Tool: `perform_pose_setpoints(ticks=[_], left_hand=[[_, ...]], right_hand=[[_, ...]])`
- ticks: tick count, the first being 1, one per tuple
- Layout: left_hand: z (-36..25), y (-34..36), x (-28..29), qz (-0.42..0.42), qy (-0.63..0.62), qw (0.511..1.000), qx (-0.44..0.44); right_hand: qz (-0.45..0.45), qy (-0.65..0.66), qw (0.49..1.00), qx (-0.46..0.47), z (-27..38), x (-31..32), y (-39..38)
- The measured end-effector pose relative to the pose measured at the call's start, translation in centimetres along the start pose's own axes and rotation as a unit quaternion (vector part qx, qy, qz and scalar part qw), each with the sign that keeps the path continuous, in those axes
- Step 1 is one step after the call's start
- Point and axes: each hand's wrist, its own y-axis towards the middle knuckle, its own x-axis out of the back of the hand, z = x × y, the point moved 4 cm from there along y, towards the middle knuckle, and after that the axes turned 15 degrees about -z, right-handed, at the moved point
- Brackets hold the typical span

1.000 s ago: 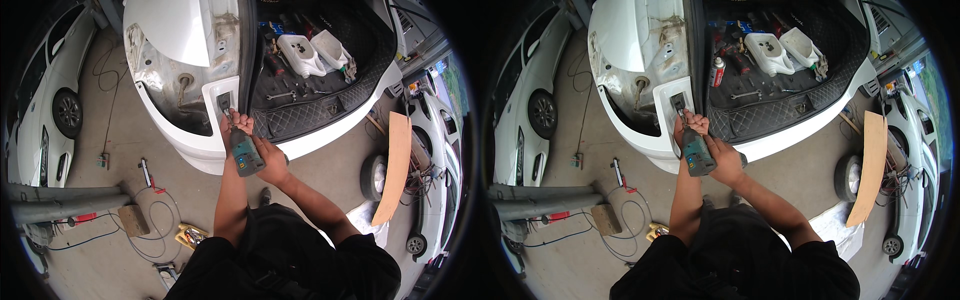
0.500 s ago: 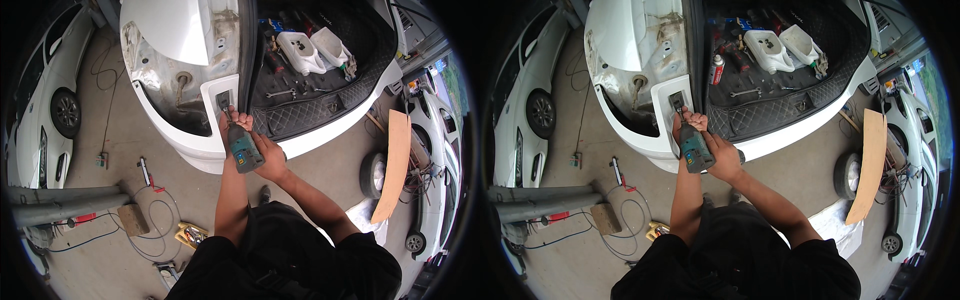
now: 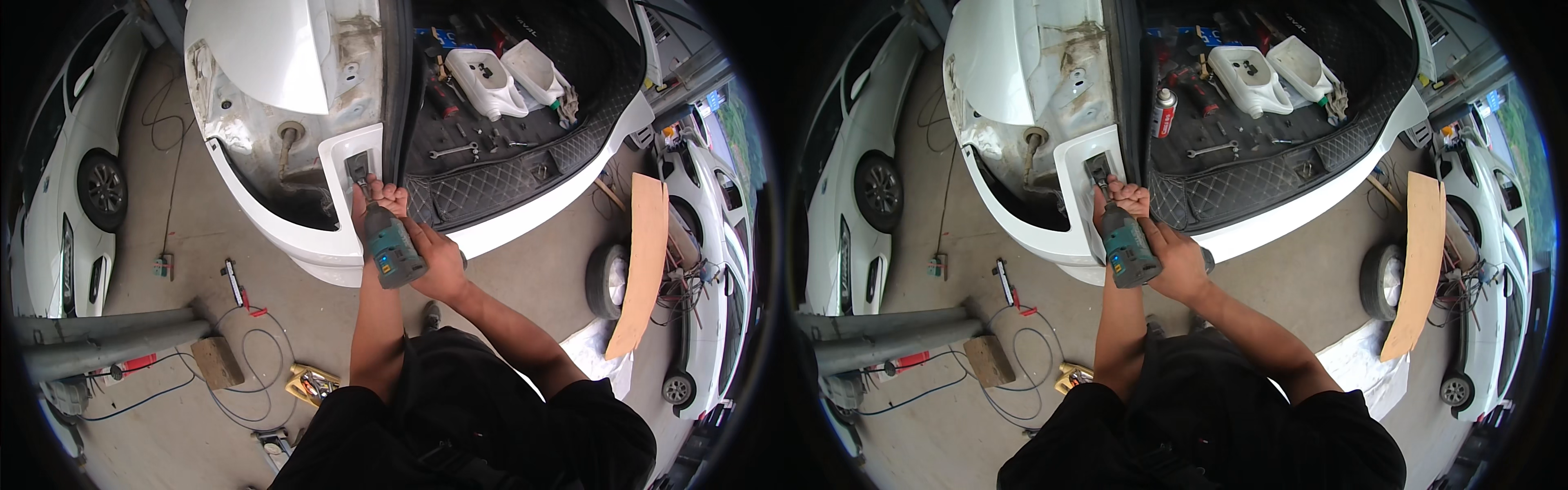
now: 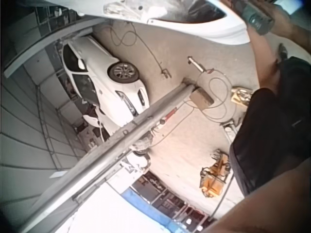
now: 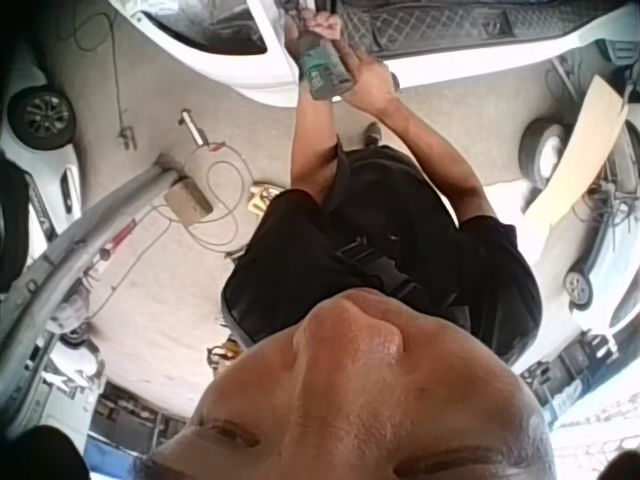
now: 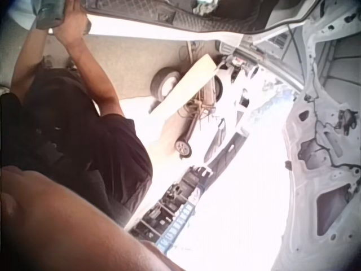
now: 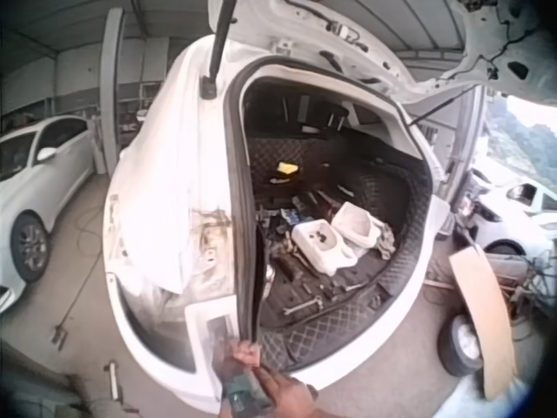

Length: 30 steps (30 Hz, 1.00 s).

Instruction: The person aligns and secures a white plastic trim piece on the rear of a white car, then uses a cordless drill to fasten screws into the trunk area. The person retrieves fasteners from a container in the trunk and continues attaching components.

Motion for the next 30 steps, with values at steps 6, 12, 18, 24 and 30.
perform_pose_setpoints(ticks=[6,12,18,24,30], left_hand=[[-0.1,0.0,0.2,-0.040,0.010,0.999,-0.004],[-0.3,0.2,-0.1,-0.014,0.004,1.000,0.008],[-0.3,0.3,0.0,-0.012,0.023,1.000,0.016],[0.2,-0.8,-0.3,-0.014,0.040,0.999,0.017],[1.1,-2.4,-2.2,-0.059,0.060,0.996,0.015]], right_hand=[[-0.009,0.011,1.000,0.010,-0.2,0.1,0.2],[0.009,0.006,1.000,-0.007,-0.1,0.2,0.2],[0.017,-0.035,0.999,0.038,-0.5,0.5,0.5],[0.017,-0.024,0.999,0.043,0.1,1.1,-0.2],[-0.015,0.012,0.999,0.035,0.4,2.4,-0.8]])
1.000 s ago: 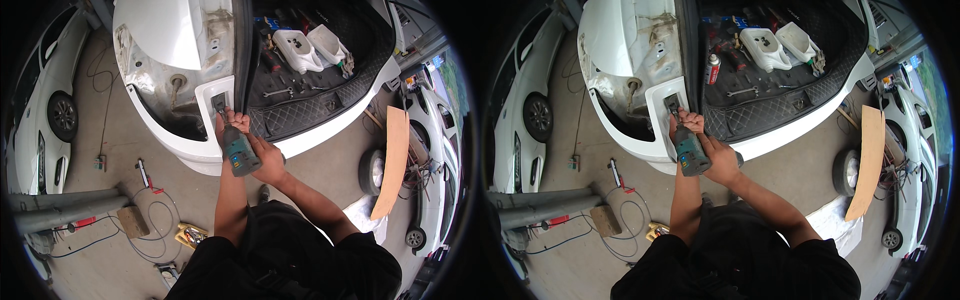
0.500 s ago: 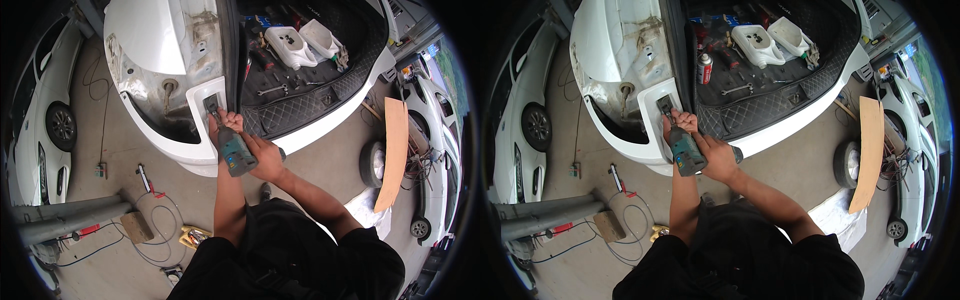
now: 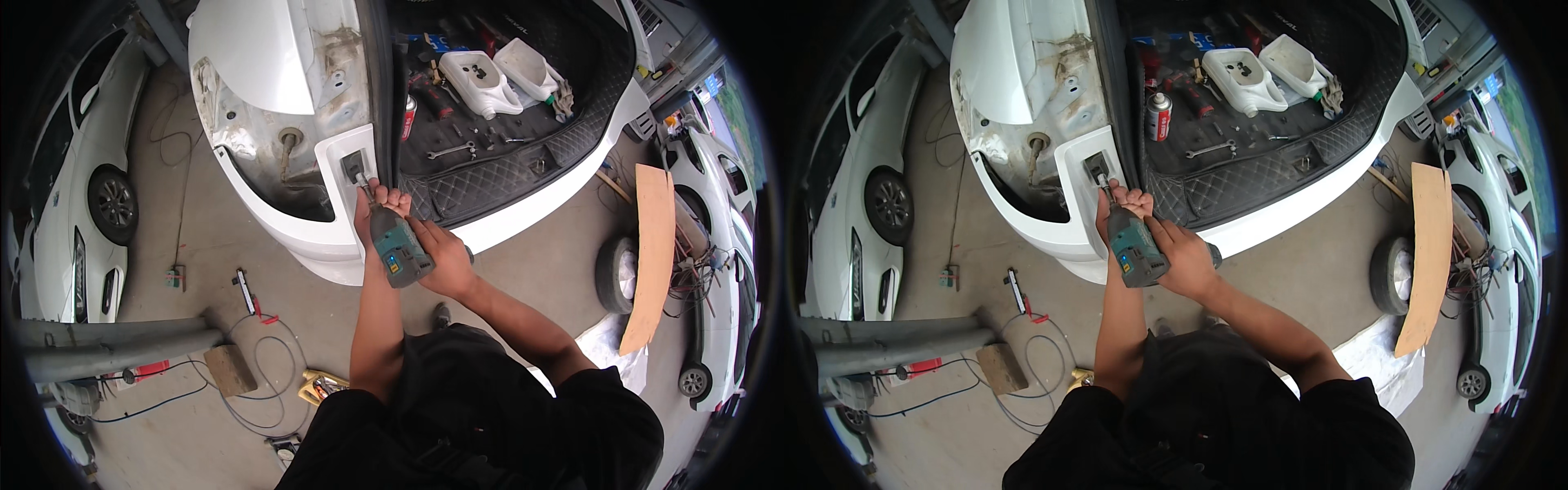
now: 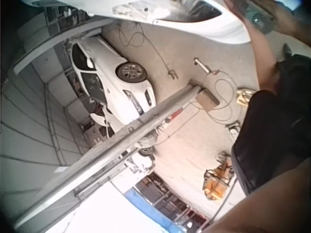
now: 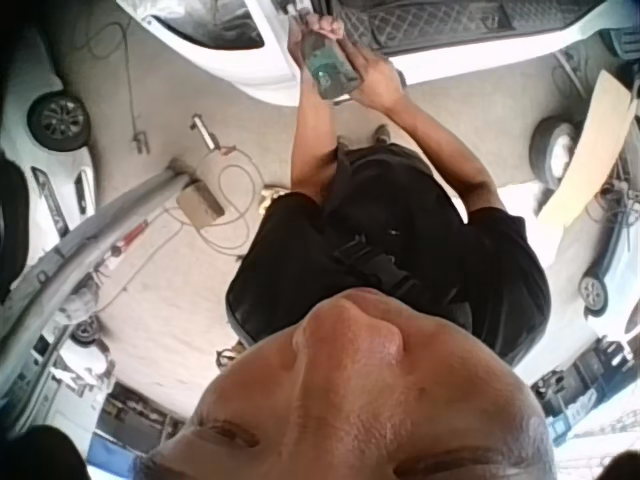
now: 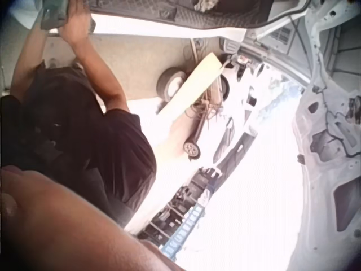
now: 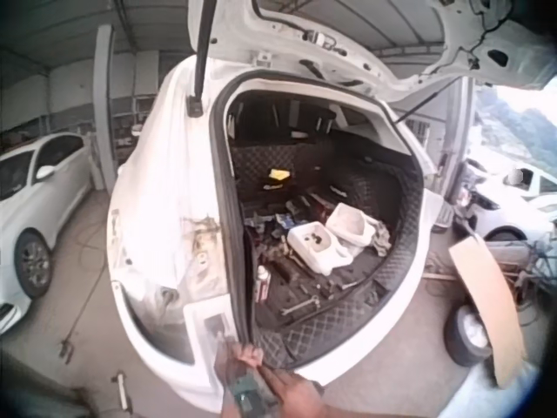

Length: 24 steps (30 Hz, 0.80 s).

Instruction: The person aligns and secures a white plastic trim piece on the rear of a white car, then uses a cordless drill to fasten screws into the trunk area. The person retrieves fasteners from a container in the trunk and continues attaching components.

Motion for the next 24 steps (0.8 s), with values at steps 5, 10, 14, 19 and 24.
perform_pose_setpoints(ticks=[5,10,14,19,24], left_hand=[[-0.6,0.7,-0.9,0.000,-0.010,1.000,-0.016],[-0.4,0.4,-1.6,0.016,0.003,1.000,-0.012],[-0.6,1.1,-1.2,0.034,-0.001,0.999,-0.015],[-0.6,1.4,-1.2,0.076,-0.030,0.997,-0.004],[-0.3,1.9,-1.4,0.113,-0.087,0.990,0.018]], right_hand=[[-0.016,0.005,1.000,0.010,0.0,-1.0,0.6],[-0.035,0.014,0.999,0.002,0.6,-0.6,1.3],[-0.031,0.004,1.000,-0.004,0.7,-0.6,1.8],[-0.003,-0.066,0.998,0.018,1.4,-0.4,2.1],[0.017,-0.104,0.992,0.065,1.2,0.1,3.5]])
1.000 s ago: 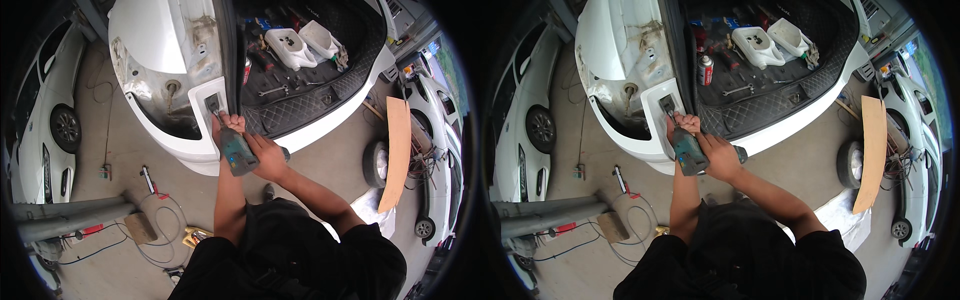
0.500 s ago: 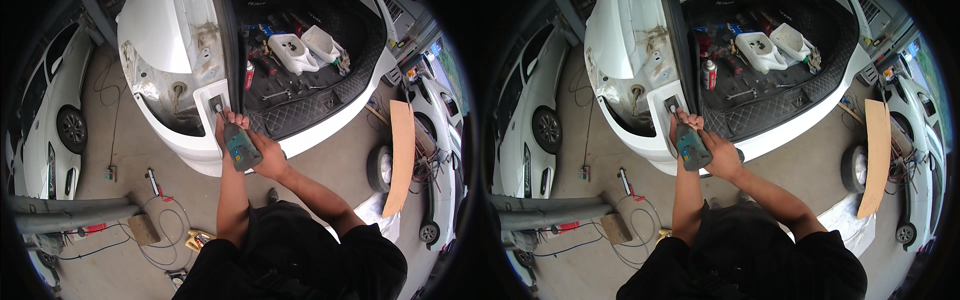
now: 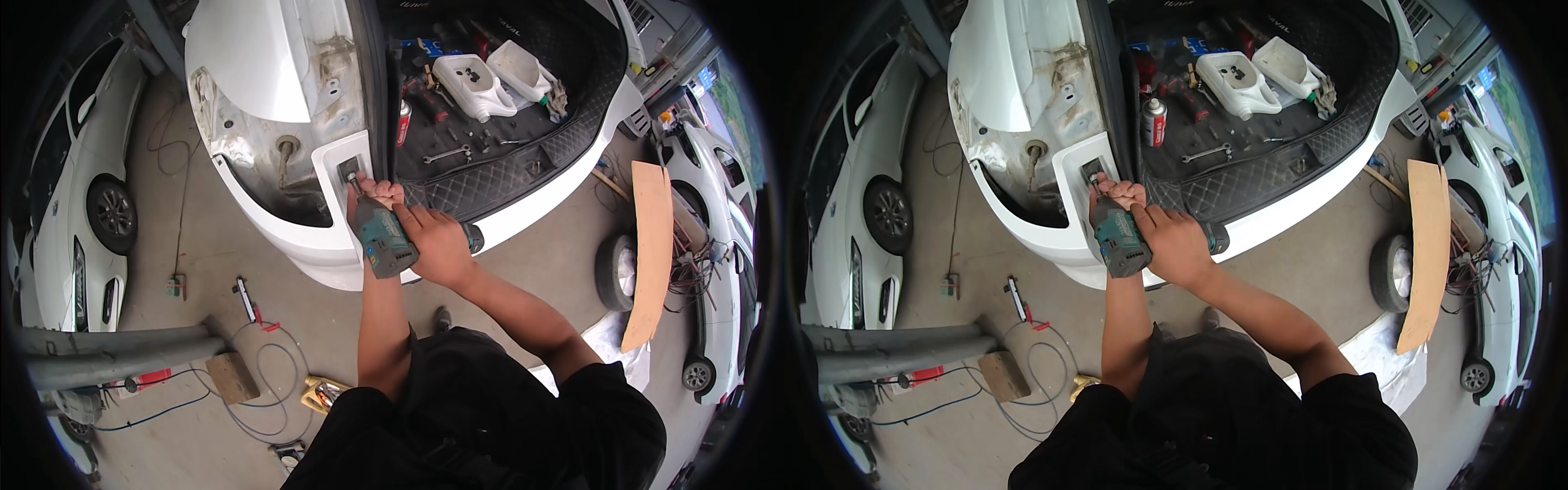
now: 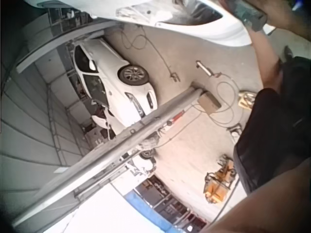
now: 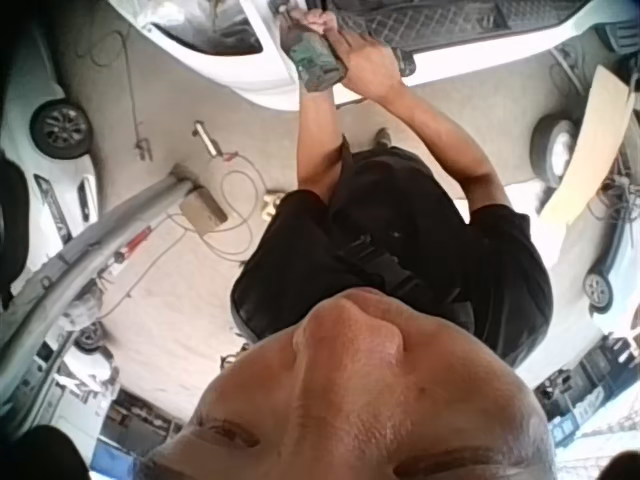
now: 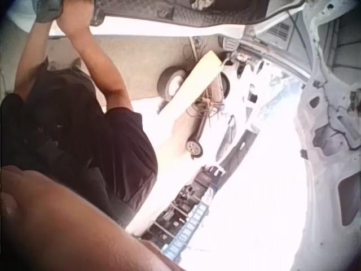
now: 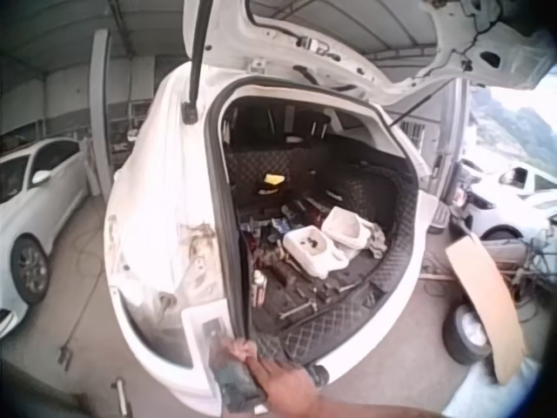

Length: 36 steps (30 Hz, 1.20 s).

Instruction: The person aligns and secures a white plastic trim piece on the rear of a white car, then uses a cordless drill to fasten screws into the trunk area. The person retrieves fasteners from a container in the trunk and continues attaching components.

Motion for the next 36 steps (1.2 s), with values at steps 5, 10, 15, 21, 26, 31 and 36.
perform_pose_setpoints(ticks=[5,10,15,21,26,31,36], left_hand=[[-0.2,0.3,0.0,0.002,0.003,1.000,-0.006],[-0.3,0.4,-0.3,-0.029,0.014,0.999,-0.009],[0.2,0.4,-0.6,-0.021,-0.001,1.000,-0.003],[0.3,0.4,-0.9,-0.051,0.038,0.998,-0.029],[-0.6,0.4,-0.6,-0.022,0.087,0.995,-0.031],[-1.4,0.6,-0.4,-0.050,0.123,0.990,-0.048],[-1.7,-0.1,-0.3,-0.107,0.156,0.978,-0.089]], right_hand=[[0.005,0.030,0.999,-0.035,-0.1,-0.5,-0.4],[0.008,0.036,0.998,-0.048,0.0,-0.2,-0.1],[-0.018,0.052,0.998,-0.018,-0.5,0.1,-0.1],[-0.012,0.073,0.995,-0.063,-1.1,-0.5,-1.0],[-0.024,0.079,0.996,-0.022,-1.5,-0.3,-0.5],[-0.033,0.082,0.996,-0.011,-1.9,-1.1,-0.6],[0.000,0.074,0.997,-0.030,-1.2,-1.5,-0.7]])
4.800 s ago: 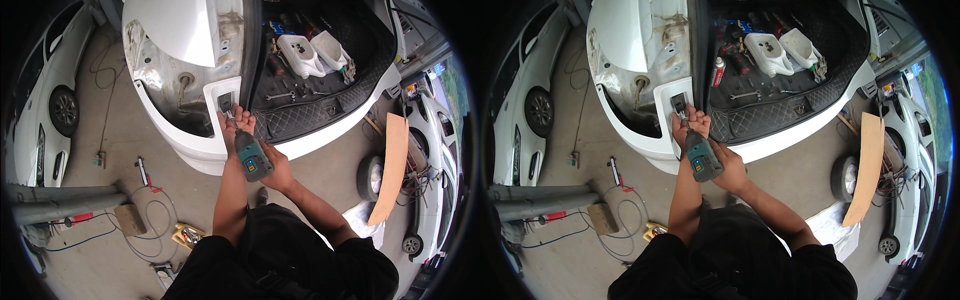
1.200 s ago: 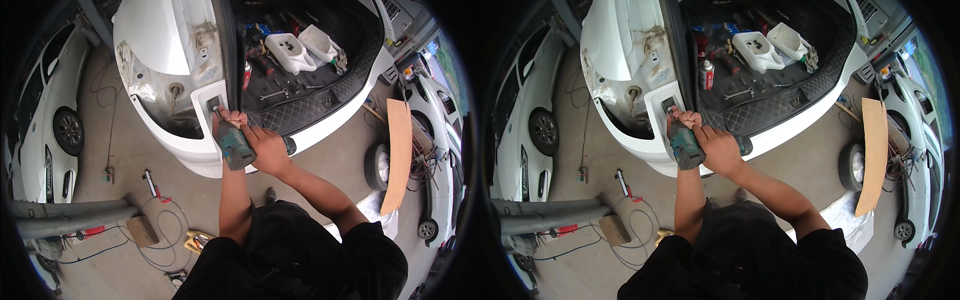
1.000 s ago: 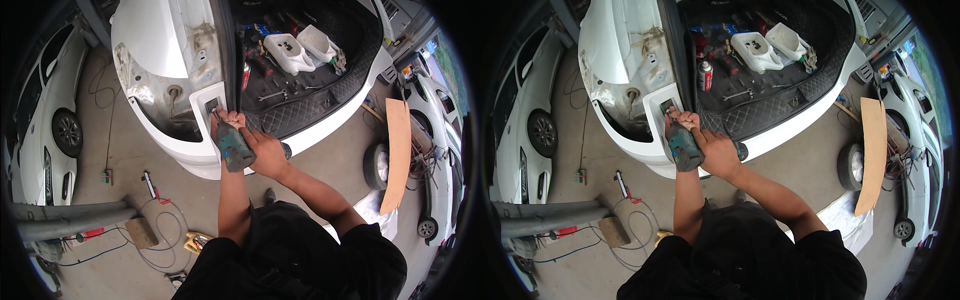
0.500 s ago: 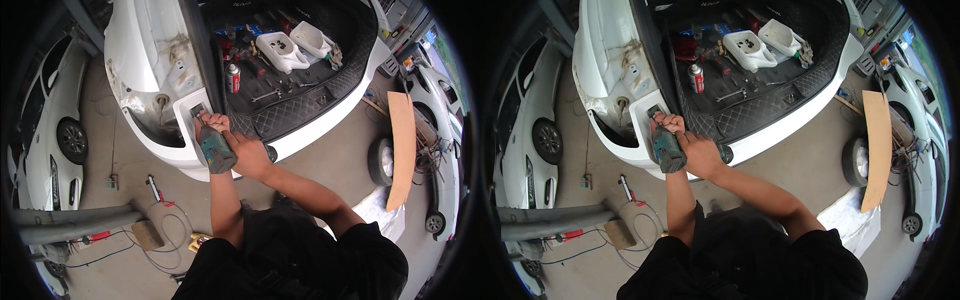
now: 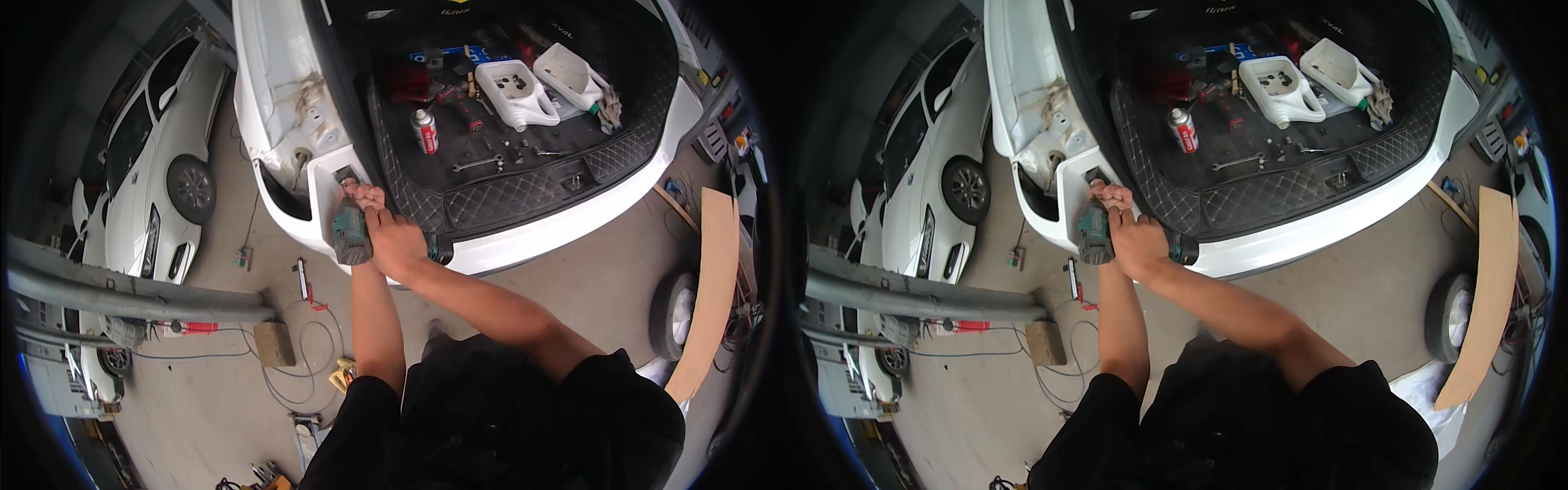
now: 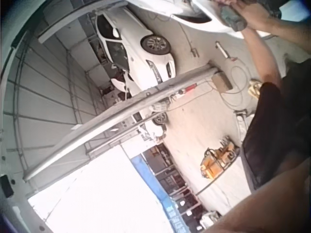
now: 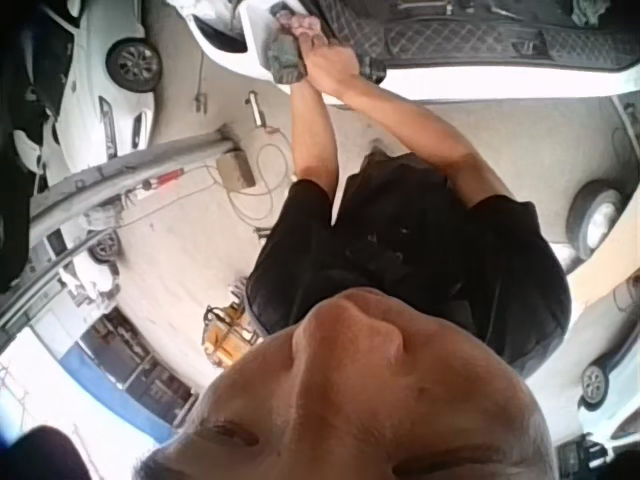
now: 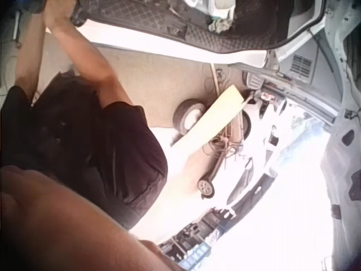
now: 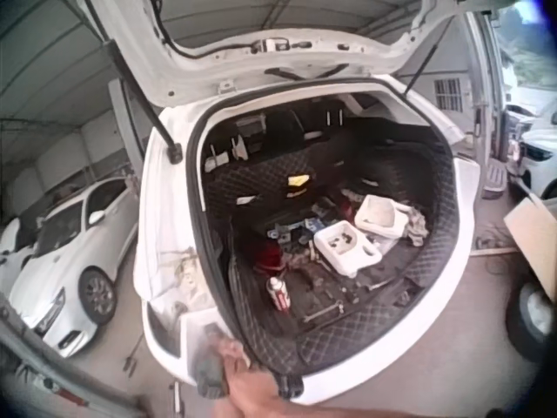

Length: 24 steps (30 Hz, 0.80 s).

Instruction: The person aligns and secures a white plastic trim piece on the rear of a white car, then uses a cordless drill to fasten screws into the trunk area. The person retrieves fasteners from a container in the trunk and continues attaching components.

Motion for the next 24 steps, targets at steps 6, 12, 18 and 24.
perform_pose_setpoints(ticks=[6,12,18,24], left_hand=[[1.0,-1.0,-1.3,0.026,-0.025,0.999,-0.023],[0.6,-0.5,-1.3,0.055,-0.067,0.994,0.063],[0.9,-0.6,-1.3,0.000,-0.067,0.996,0.058],[1.3,-0.7,0.0,0.080,-0.066,0.993,0.060]], right_hand=[[0.034,0.032,0.998,-0.032,0.3,0.0,-0.2],[0.022,0.037,0.997,-0.068,0.7,-0.1,-0.1],[0.019,0.051,0.994,-0.096,1.5,0.8,-0.1],[-0.005,0.015,0.999,-0.038,0.9,1.0,-2.0]])
